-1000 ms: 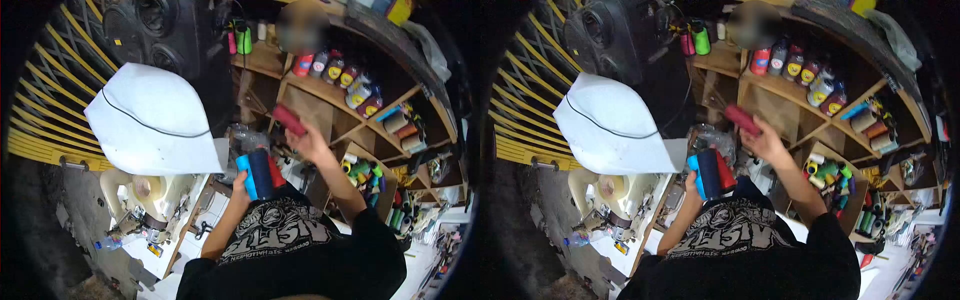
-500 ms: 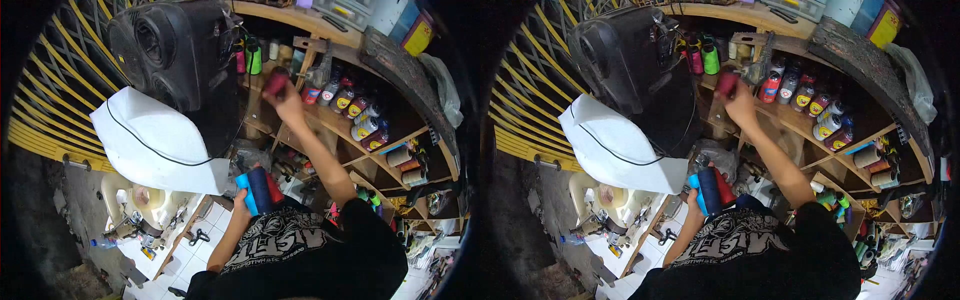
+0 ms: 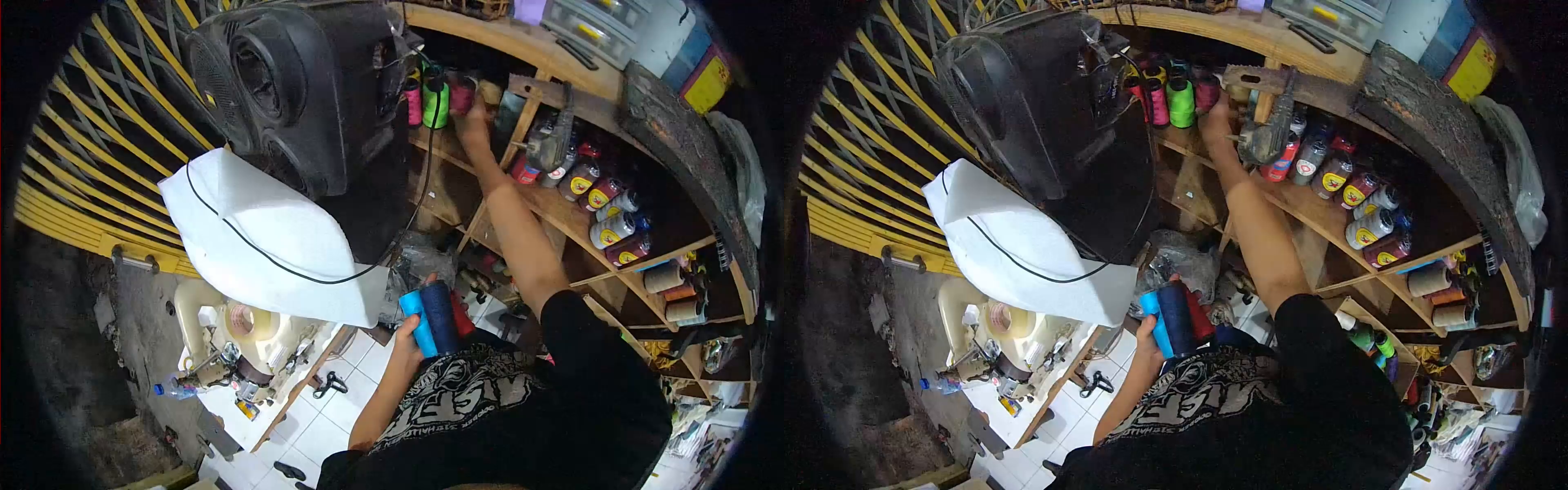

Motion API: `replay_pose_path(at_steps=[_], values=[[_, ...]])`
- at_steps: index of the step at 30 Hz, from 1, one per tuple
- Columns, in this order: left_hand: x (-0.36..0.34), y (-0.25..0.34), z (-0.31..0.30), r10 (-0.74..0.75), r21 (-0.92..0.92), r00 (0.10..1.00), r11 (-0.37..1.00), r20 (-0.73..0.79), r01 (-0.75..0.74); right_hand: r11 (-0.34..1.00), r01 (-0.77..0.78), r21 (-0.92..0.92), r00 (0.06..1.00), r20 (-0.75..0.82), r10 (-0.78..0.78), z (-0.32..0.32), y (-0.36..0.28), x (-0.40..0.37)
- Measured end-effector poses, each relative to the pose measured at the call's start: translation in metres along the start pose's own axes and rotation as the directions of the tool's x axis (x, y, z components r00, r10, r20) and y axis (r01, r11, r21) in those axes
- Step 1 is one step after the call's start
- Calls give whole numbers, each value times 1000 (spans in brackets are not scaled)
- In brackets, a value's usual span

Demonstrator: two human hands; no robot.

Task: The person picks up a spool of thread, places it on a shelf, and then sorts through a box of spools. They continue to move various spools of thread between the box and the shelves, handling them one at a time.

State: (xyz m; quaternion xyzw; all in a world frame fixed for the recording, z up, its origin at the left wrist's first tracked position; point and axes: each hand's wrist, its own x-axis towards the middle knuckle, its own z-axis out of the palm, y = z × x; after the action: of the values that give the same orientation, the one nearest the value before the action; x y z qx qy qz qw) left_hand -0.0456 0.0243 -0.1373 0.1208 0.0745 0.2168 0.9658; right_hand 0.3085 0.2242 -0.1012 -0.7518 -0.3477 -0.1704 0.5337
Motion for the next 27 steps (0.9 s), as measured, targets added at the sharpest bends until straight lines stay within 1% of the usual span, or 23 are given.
replay_pose_path(at_steps=[1, 2, 4, 5, 6, 7, 10, 12, 13, 14, 15, 17, 19, 22, 23, 25, 26, 27], values=[[0, 0, -5, -14, -6, 1000, 1000, -5, 14, 999, 21, 36, 1000, -1, -21, 5, 4, 2], [0, -1, -10, -29, -12, 1000, 1000, -8, 29, 999, -47, 14, 998, 40, 46, 8, 9, 1], [2, 0, -16, -49, -26, 998, 998, -28, 48, 983, -178, -37, 976, 118, 181, 1, -2, -2], [2, 0, -19, -54, -32, 997, 998, -48, 53, 989, -138, 55, 983, 126, 130, 15, 17, 1], [0, 0, -20, -62, -40, 996, 997, -70, 59, 984, -100, 145, 988, 130, 81, 42, 58, 4], [2, 2, -18, -56, -35, 996, 998, -70, 54, 970, -60, 234, 992, 126, 31, 57, 81, 7], [6, 3, -17, -44, -17, 997, 999, -63, 43, 971, -99, 217, 988, 140, 69, 41, 68, 1], [9, 4, -12, -37, -30, 998, 999, -57, 35, 999, -31, 16, 990, 138, 28, 9, 28, -5], [10, 4, -10, -34, -36, 998, 999, -54, 32, 996, 2, -85, 990, 141, 10, 1, 21, -6], [11, 4, -10, -37, -30, 998, 999, -57, 35, 993, 46, -112, 995, 97, -35, 14, 35, -6], [12, 4, -10, -40, -24, 997, 999, -61, 38, 986, 88, -141, 995, 57, -81, 44, 67, -8], [12, 2, -13, -39, -12, 997, 999, -67, 38, 992, 73, -104, 997, 20, -71, 52, 77, -9], [13, -1, -22, -27, 5, 997, 1000, -69, 27, 998, -40, 39, 999, 34, 38, 25, 39, -12], [13, -2, -26, -33, -30, 996, 999, -81, 31, 997, -66, -27, 972, 226, 70, -11, 30, -34], [15, -2, -26, -22, -19, 997, 1000, -69, 20, 999, -51, -15, 984, 168, 53, -33, 7, -51], [19, -1, -25, -2, -1, 999, 1000, -48, 1, 993, -108, -37, 928, 353, 114, -107, -57, -83], [22, 1, -26, 3, 5, 998, 1000, -66, -3, 983, -165, -85, 803, 567, 183, -141, -78, -94], [23, 1, -27, 4, 6, 996, 1000, -85, -4, 953, 5, -303, 675, 704, 221, -156, -76, -114]])
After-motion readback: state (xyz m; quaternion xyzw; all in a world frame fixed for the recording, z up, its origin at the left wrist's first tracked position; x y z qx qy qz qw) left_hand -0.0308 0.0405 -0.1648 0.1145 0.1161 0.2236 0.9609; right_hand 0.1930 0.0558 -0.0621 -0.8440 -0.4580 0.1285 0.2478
